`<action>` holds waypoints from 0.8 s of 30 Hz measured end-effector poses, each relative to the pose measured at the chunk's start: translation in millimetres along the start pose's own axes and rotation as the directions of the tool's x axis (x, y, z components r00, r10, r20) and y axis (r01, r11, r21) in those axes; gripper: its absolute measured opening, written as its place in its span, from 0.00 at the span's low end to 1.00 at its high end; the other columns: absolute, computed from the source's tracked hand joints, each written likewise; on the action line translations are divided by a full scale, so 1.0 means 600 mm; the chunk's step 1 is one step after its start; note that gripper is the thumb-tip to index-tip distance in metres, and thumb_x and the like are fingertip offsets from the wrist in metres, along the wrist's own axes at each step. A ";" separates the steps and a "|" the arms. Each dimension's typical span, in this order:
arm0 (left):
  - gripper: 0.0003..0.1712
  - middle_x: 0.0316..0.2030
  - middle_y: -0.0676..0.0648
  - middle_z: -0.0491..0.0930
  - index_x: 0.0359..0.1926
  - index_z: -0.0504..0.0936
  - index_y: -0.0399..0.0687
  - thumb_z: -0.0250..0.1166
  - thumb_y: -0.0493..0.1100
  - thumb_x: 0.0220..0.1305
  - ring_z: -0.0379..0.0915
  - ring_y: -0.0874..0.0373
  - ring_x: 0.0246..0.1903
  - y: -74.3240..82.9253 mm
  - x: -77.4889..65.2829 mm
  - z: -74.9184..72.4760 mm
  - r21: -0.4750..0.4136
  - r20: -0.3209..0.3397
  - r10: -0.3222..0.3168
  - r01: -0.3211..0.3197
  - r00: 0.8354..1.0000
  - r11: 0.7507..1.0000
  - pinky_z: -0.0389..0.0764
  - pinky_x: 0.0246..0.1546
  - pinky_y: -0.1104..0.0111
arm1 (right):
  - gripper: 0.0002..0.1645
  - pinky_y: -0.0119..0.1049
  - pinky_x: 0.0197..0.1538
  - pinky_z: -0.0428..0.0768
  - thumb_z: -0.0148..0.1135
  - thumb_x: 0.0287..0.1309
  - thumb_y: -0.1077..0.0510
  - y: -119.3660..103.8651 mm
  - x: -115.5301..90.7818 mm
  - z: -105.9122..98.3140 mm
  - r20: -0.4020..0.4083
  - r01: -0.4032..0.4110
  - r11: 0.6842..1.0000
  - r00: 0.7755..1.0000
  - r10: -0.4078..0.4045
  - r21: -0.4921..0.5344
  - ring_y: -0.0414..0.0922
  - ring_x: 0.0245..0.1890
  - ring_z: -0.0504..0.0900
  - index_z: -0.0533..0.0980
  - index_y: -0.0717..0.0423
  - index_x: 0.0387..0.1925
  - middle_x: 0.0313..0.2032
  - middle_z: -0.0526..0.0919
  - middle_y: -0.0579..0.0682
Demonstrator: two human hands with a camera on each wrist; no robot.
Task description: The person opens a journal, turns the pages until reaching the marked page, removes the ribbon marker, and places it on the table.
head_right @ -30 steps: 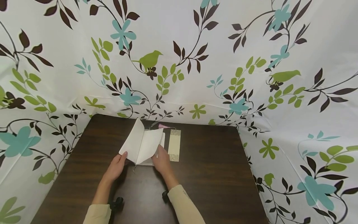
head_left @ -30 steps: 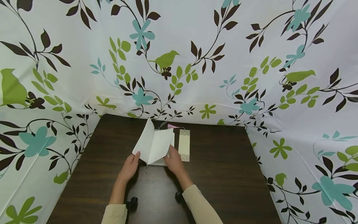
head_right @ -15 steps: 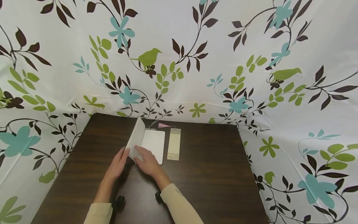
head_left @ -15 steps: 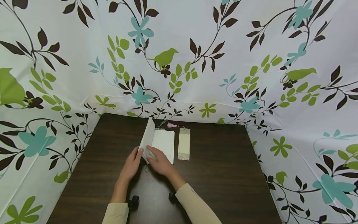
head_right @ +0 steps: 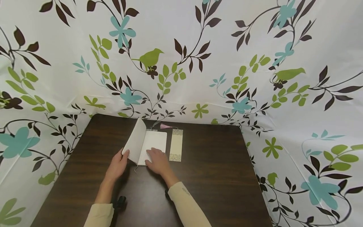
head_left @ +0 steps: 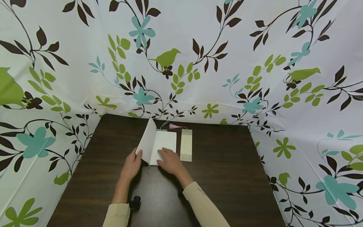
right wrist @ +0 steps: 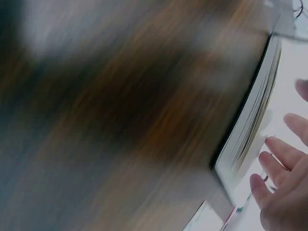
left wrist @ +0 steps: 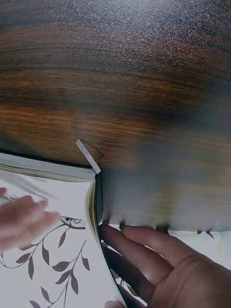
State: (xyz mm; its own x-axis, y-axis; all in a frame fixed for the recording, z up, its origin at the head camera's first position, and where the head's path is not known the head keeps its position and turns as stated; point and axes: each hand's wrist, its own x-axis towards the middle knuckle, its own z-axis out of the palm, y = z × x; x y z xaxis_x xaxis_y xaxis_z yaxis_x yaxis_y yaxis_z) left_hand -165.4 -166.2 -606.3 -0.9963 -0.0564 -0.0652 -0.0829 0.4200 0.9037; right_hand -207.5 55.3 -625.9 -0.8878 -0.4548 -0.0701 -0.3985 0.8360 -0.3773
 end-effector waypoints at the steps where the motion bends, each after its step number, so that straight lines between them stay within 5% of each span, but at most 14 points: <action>1: 0.32 0.69 0.32 0.78 0.78 0.69 0.41 0.43 0.57 0.89 0.72 0.35 0.71 0.000 0.000 0.000 -0.002 0.004 0.001 -0.001 1.000 1.000 0.72 0.70 0.40 | 0.31 0.57 0.73 0.74 0.59 0.77 0.41 0.006 -0.002 -0.001 0.015 -0.003 1.000 1.000 0.004 -0.027 0.52 0.76 0.73 0.74 0.44 0.75 0.77 0.73 0.50; 8: 0.34 0.70 0.32 0.77 0.78 0.68 0.42 0.43 0.60 0.89 0.71 0.37 0.73 -0.003 0.002 -0.001 -0.022 0.022 -0.021 0.022 1.000 1.000 0.71 0.71 0.41 | 0.33 0.58 0.72 0.72 0.67 0.72 0.39 0.036 -0.009 -0.008 0.086 0.034 0.995 0.996 -0.027 -0.091 0.51 0.78 0.71 0.75 0.40 0.73 0.80 0.69 0.47; 24: 0.36 0.72 0.33 0.75 0.78 0.67 0.43 0.41 0.63 0.88 0.68 0.38 0.74 -0.008 0.006 0.000 -0.039 0.048 -0.042 0.044 0.998 0.998 0.67 0.74 0.42 | 0.25 0.61 0.73 0.71 0.66 0.74 0.42 0.047 -0.005 -0.020 0.124 0.048 0.999 0.991 -0.049 0.006 0.53 0.78 0.70 0.80 0.40 0.67 0.80 0.70 0.47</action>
State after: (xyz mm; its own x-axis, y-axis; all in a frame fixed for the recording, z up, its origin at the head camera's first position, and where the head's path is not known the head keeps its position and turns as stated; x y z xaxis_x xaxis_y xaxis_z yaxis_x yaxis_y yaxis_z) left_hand -168.8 -168.4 -610.7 -0.9919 -0.0301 -0.1234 -0.1255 0.3813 0.9159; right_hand -218.8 83.6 -625.4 -0.8318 -0.5298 -0.1657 -0.4396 0.8110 -0.3862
